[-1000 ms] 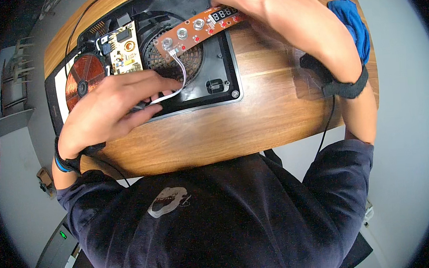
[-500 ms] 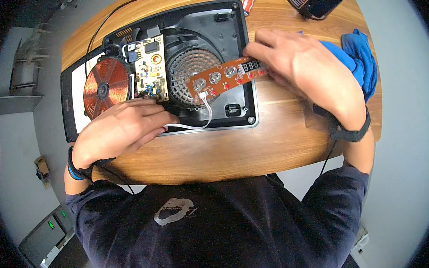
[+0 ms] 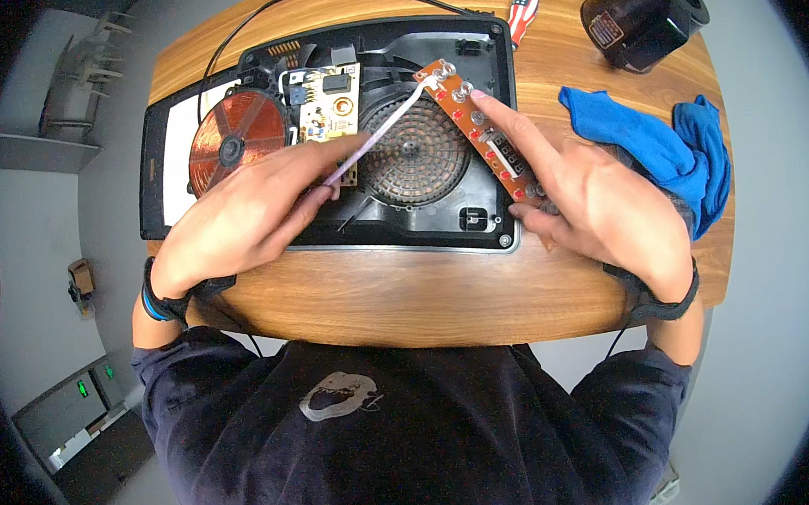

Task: The person cleans a fan with a blue cloth, then places it aside. They handle a green circuit board and a copper coil, arranging them inside a black device casing. Using a screwdriver, they secure a control panel with a digital display to the casing by tightening screws.

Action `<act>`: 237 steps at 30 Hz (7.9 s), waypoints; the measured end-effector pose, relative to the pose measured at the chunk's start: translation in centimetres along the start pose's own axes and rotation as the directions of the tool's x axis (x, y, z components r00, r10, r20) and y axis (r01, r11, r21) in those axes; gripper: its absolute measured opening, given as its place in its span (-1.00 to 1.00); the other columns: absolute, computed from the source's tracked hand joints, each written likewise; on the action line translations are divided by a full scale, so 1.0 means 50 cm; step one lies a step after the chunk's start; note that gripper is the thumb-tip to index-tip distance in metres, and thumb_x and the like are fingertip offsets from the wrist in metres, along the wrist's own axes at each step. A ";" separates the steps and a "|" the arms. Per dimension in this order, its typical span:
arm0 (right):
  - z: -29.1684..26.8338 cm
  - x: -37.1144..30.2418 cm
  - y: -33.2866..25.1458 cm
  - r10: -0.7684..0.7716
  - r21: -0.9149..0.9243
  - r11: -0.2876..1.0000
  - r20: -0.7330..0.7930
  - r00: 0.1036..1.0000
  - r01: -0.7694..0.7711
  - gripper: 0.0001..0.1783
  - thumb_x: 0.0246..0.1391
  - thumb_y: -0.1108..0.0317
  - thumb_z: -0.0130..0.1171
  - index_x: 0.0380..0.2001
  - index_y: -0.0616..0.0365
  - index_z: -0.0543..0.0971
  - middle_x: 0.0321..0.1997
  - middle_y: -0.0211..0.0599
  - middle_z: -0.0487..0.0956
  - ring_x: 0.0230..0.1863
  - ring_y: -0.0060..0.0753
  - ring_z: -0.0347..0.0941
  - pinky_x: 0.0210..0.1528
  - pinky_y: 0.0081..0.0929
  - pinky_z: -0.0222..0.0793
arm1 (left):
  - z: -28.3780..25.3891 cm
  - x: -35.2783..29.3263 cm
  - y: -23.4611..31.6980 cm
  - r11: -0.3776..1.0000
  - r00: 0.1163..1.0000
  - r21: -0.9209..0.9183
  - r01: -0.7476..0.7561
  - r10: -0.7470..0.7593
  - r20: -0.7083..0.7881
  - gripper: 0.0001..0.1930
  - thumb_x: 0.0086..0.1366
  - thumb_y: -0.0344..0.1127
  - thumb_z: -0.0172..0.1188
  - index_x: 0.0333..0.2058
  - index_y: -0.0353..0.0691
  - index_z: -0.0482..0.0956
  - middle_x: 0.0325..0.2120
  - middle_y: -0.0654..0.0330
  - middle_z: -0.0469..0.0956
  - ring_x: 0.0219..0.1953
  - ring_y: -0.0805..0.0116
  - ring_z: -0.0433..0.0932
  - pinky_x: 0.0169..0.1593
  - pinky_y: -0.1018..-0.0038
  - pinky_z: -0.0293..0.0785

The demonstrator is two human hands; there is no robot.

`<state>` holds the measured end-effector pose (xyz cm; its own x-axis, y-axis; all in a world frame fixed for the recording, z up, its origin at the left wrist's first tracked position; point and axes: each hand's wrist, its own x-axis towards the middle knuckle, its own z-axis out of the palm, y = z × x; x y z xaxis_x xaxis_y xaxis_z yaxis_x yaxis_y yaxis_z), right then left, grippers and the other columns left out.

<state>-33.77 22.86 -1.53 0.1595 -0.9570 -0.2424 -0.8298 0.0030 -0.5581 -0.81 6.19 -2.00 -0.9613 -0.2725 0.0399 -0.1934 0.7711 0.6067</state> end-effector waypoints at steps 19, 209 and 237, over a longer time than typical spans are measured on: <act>0.031 0.019 -0.027 -0.105 -0.105 0.989 -0.044 0.994 0.100 -0.32 0.31 0.24 0.43 0.49 -0.07 0.59 0.00 0.08 0.71 -0.11 0.29 0.75 -0.07 0.08 0.72 | -0.022 0.008 -0.018 1.000 0.998 -0.010 0.013 -0.012 0.065 -0.60 0.57 -0.54 0.20 0.33 -0.40 0.61 0.18 -0.10 0.65 0.26 -0.14 0.67 0.35 0.11 0.59; 0.017 -0.210 0.303 0.411 -0.290 0.835 -0.238 0.880 -0.468 -0.41 0.21 0.37 0.58 0.30 0.12 0.67 0.23 -0.12 0.78 0.24 -0.01 0.72 0.28 -0.16 0.68 | 0.152 0.116 0.071 0.836 0.934 0.470 -0.285 0.131 0.333 -0.39 0.43 -0.37 0.29 0.46 -0.15 0.60 0.67 -0.14 0.25 0.35 -0.08 0.66 0.51 0.16 0.53; 0.023 -0.226 0.290 0.388 -0.305 0.864 -0.105 0.916 -0.401 -0.84 0.25 0.43 0.48 -0.19 0.21 0.69 -0.28 -0.06 0.70 -0.26 -0.05 0.65 -0.12 -0.22 0.60 | 0.163 0.110 0.090 0.814 0.968 0.545 -0.200 0.079 0.237 -0.35 0.39 -0.50 0.29 0.45 -0.02 0.65 0.64 -0.03 0.33 -0.07 0.21 0.77 0.14 0.27 0.74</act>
<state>-46.98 34.03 -7.78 -0.2319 -0.9054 -0.3556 -0.9439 0.2979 -0.1428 -8.57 12.87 -5.52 -0.9926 -0.0664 -0.1020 -0.0721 0.9960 0.0528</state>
